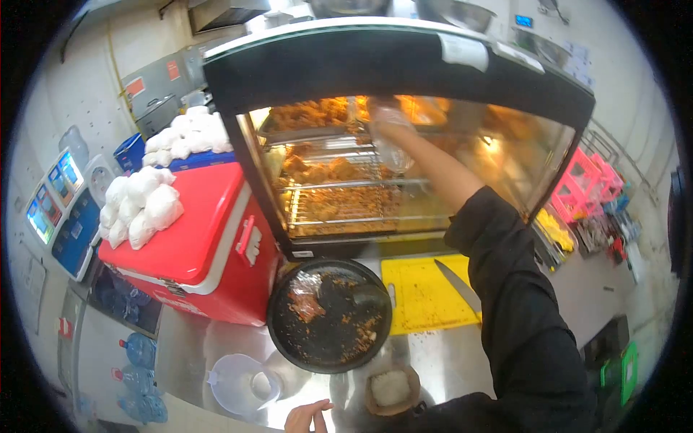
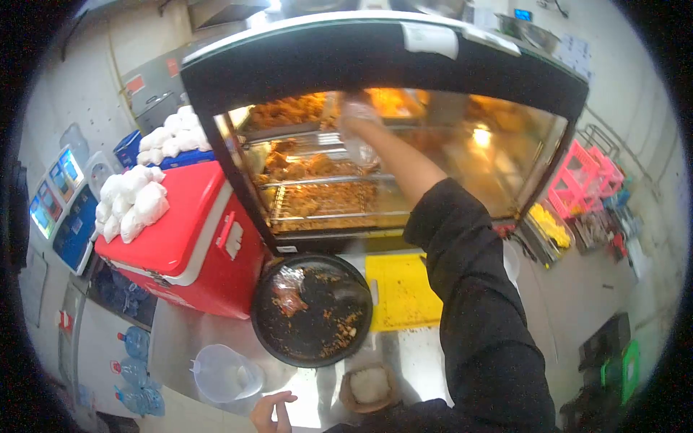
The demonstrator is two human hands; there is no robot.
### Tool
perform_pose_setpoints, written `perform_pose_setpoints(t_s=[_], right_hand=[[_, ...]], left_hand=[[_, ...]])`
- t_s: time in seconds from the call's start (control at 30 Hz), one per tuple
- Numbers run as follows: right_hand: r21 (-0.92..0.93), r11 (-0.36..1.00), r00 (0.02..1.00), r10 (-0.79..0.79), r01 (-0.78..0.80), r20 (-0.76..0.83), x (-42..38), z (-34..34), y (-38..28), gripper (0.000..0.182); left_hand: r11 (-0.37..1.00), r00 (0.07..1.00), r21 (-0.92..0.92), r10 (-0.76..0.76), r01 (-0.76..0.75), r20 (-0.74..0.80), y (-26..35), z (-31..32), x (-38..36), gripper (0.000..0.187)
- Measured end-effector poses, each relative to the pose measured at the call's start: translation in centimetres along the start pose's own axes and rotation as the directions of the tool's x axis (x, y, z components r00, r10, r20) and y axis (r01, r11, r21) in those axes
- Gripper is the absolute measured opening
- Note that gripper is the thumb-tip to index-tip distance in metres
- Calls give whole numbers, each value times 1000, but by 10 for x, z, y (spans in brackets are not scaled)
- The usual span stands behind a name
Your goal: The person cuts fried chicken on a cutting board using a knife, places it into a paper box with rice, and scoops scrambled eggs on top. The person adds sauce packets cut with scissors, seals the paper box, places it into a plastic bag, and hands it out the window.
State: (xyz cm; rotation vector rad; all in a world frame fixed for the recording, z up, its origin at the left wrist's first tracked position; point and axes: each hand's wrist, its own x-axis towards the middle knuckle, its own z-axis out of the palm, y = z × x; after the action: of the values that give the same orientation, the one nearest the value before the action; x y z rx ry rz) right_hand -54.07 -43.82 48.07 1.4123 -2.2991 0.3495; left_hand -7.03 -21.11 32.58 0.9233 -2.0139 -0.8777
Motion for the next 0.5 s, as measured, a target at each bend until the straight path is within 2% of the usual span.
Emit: perform_pose_setpoints(t_s=[0.07,0.1,0.13,0.17,0.2,0.23,0.27,0.3,0.33,0.37,0.4,0.43,0.47,0.5], right_hand=[[133,991,997,-19,9,77,-19,-19,-6,26],[460,878,987,-79,137,-143,-29,-4,-6,20],[469,844,941,-110,259,-321,-57,-2,6,16],[440,815,862,-137,378,-488,-86,-1,18,13],[151,895,786,-275,419,-553,-136,-21,20,12],[215,921,847,-182,325,-500,-175,-24,34,15],[274,933,890,-93,235,-447,-211,-27,51,22],[312,933,903,-32,181,-428,-250,-23,79,21],[347,928,910,23,135,-414,-292,-14,115,20],[390,916,879,110,91,-463,-329,-1,154,14],[379,921,878,257,-96,-404,-363,13,192,13],[382,845,851,477,-375,-221,-398,27,233,11],[330,711,742,669,-621,-44,-427,45,271,11],[331,710,743,668,-622,-40,-441,61,293,11]], left_hand=[[985,990,103,142,-140,-9,5,7,-6,15],[982,987,110,158,-154,-35,6,12,-12,15],[979,981,120,178,-168,-78,2,20,-20,15],[988,980,103,128,-114,-149,4,27,-27,19],[995,972,84,77,-60,-222,5,35,-34,24],[999,952,16,-25,32,-306,-4,46,-46,33],[1000,963,7,-26,29,-268,-13,58,-57,33],[975,935,-88,-223,206,-278,-23,68,-67,32],[909,868,-182,-412,374,-277,-33,78,-77,32],[825,824,-306,-539,475,-174,-46,88,-90,34],[819,821,-306,-547,485,-163,-68,103,-107,34],[739,772,-409,-625,535,-119,-86,120,-119,42],[645,717,-506,-693,572,-72,-103,136,-134,55],[617,721,-478,-691,626,53,-100,149,-135,59]])
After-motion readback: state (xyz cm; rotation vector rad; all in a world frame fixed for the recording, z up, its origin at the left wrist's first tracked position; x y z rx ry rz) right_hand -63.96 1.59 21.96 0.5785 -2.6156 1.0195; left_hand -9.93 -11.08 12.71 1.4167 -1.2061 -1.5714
